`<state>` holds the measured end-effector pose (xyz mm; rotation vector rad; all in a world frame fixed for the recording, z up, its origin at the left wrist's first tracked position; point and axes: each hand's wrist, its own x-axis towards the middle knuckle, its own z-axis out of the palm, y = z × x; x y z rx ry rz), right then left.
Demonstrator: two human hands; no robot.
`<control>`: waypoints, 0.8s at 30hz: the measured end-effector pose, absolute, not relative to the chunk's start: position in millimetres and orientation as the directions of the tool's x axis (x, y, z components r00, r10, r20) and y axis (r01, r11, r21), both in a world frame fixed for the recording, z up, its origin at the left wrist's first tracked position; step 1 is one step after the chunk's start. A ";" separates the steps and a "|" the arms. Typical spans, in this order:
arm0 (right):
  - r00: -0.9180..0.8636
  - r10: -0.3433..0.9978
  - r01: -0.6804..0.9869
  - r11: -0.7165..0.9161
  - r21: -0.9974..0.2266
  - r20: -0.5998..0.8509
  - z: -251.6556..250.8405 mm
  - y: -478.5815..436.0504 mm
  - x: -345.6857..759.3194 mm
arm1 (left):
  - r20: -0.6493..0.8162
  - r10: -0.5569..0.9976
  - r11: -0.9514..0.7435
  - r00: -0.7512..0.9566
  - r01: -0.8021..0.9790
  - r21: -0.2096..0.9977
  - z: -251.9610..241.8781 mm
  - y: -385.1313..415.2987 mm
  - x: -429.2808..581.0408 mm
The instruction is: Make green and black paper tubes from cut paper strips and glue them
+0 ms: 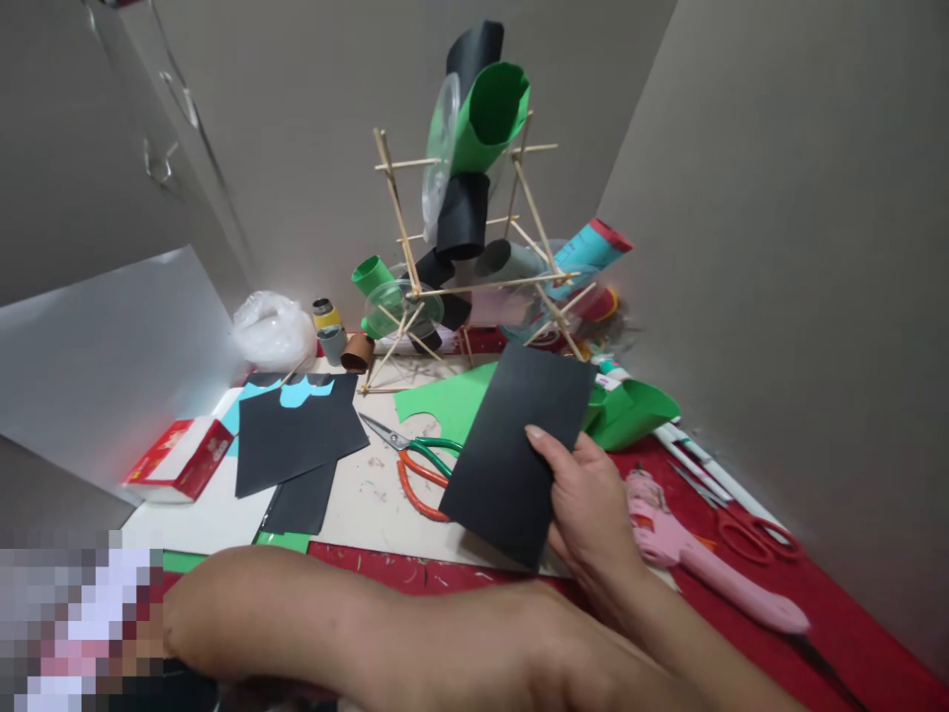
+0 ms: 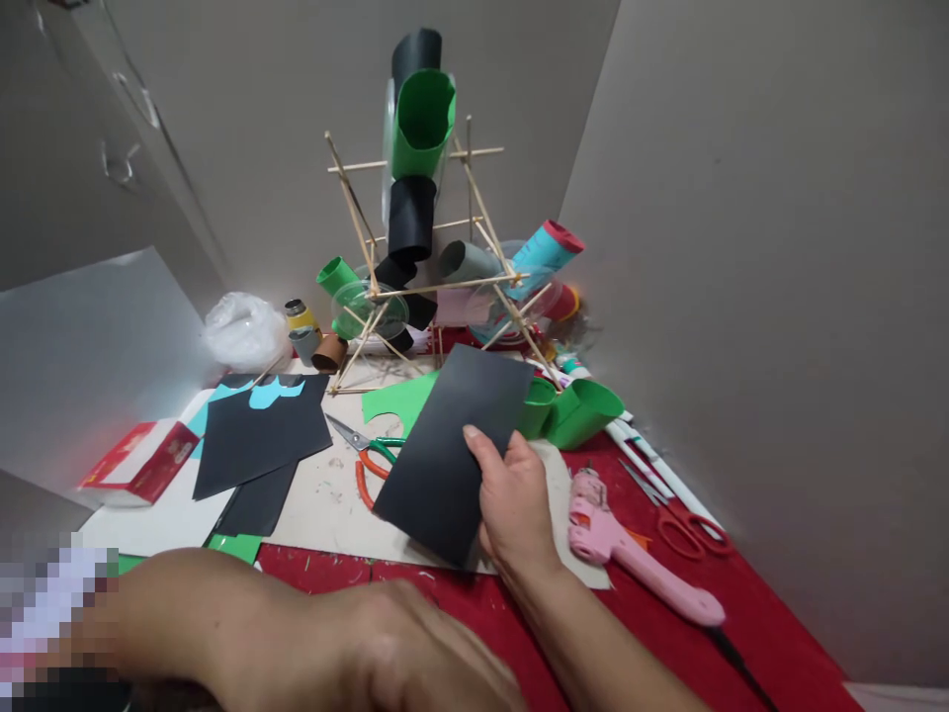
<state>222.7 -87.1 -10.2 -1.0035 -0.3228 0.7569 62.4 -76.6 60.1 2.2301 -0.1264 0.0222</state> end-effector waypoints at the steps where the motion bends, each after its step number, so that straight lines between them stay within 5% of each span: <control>1: 0.738 0.672 -0.381 0.345 -0.858 -0.058 -11.3 -86.4 224.2 | 0.071 -0.093 -0.648 0.993 -0.115 0.753 62.2 -70.9 65.9; 5: 0.821 0.570 -0.254 0.420 -0.871 0.036 -16.4 -85.2 229.3 | 0.132 0.091 -0.940 0.987 0.041 0.339 36.8 -36.5 64.8; 7: 0.840 0.537 -0.200 0.438 -0.876 0.076 -17.9 -85.9 231.2 | 0.149 0.171 -0.962 0.974 0.133 0.239 16.2 -15.3 57.3; 12: 0.870 0.482 -0.120 0.412 -0.903 0.104 -19.3 -87.5 234.1 | 0.167 0.246 -0.961 0.955 0.218 0.170 -8.6 15.0 48.4; 24: 0.803 0.597 -0.211 0.293 -0.933 0.007 -19.3 -86.5 230.2 | -0.002 0.214 -0.975 0.977 0.213 0.056 1.3 13.1 54.0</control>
